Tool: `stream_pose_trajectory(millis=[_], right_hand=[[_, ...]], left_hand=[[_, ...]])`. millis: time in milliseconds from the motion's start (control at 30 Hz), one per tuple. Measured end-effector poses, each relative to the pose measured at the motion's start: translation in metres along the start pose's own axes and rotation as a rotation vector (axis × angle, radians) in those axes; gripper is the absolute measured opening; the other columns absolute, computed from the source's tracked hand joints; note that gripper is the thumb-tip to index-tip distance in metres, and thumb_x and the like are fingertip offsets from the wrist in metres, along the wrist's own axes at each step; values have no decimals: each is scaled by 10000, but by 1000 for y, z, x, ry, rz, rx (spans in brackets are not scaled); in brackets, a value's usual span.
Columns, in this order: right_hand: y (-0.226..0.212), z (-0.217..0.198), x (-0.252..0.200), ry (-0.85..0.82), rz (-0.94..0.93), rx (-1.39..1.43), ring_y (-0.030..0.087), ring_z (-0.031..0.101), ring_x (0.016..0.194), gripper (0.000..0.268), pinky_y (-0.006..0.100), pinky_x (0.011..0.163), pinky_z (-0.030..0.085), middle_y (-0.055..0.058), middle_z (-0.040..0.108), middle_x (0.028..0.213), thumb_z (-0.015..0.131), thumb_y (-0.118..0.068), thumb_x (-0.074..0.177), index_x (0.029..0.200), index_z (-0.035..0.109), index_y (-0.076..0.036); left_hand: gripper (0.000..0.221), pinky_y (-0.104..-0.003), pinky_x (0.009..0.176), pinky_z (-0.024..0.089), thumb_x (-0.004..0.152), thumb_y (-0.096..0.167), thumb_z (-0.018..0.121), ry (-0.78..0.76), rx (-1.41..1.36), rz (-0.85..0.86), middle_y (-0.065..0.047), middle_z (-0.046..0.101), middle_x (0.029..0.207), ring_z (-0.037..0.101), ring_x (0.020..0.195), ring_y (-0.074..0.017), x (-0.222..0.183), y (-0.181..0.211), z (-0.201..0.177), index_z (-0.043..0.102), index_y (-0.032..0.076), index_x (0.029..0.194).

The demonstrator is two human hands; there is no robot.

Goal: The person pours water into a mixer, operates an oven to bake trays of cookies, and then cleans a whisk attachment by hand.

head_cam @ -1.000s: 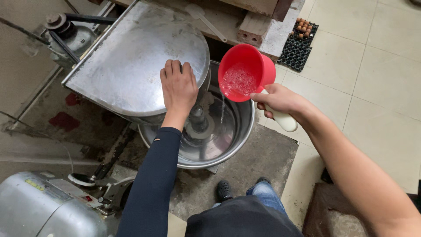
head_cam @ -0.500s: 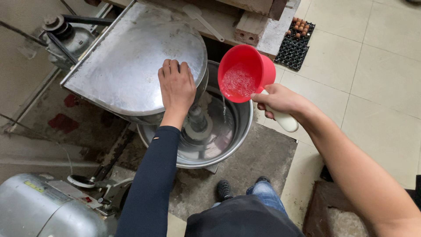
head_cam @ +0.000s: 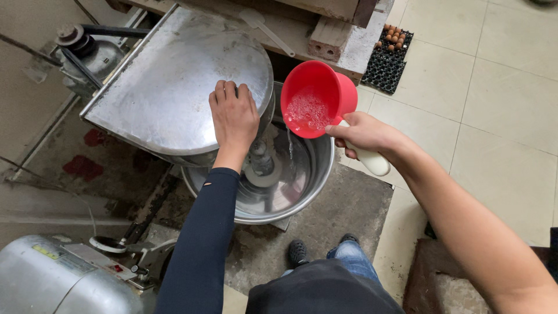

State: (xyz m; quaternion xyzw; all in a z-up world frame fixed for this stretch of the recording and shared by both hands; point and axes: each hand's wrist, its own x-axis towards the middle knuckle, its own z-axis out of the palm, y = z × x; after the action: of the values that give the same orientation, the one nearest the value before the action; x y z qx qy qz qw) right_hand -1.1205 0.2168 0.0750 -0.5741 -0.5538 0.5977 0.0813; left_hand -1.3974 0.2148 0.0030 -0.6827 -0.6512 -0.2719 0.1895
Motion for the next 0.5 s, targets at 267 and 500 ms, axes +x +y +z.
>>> stream_pose_trajectory(millis=[267, 500], right_hand=[[1, 8, -3, 1, -8, 16, 89, 525, 462, 262, 272, 445, 475, -4, 573, 675, 643, -274, 951, 1056, 651, -34], [20, 11, -5, -133, -38, 409, 73, 515, 470, 334, 247, 424, 442, -24, 558, 679, 611, -392, 979, 956, 629, -59]], left_hand=[[164, -501, 1047, 379, 996, 167, 585, 0, -4, -7, -174, 605, 1123, 493, 1248, -368, -1, 0, 0, 660, 22, 1016], [181, -528, 1080, 363, 994, 165, 586, 29, -34, -16, -191, 616, 1198, 477, 1304, -400, -3, -2, 3, 670, 12, 1041]])
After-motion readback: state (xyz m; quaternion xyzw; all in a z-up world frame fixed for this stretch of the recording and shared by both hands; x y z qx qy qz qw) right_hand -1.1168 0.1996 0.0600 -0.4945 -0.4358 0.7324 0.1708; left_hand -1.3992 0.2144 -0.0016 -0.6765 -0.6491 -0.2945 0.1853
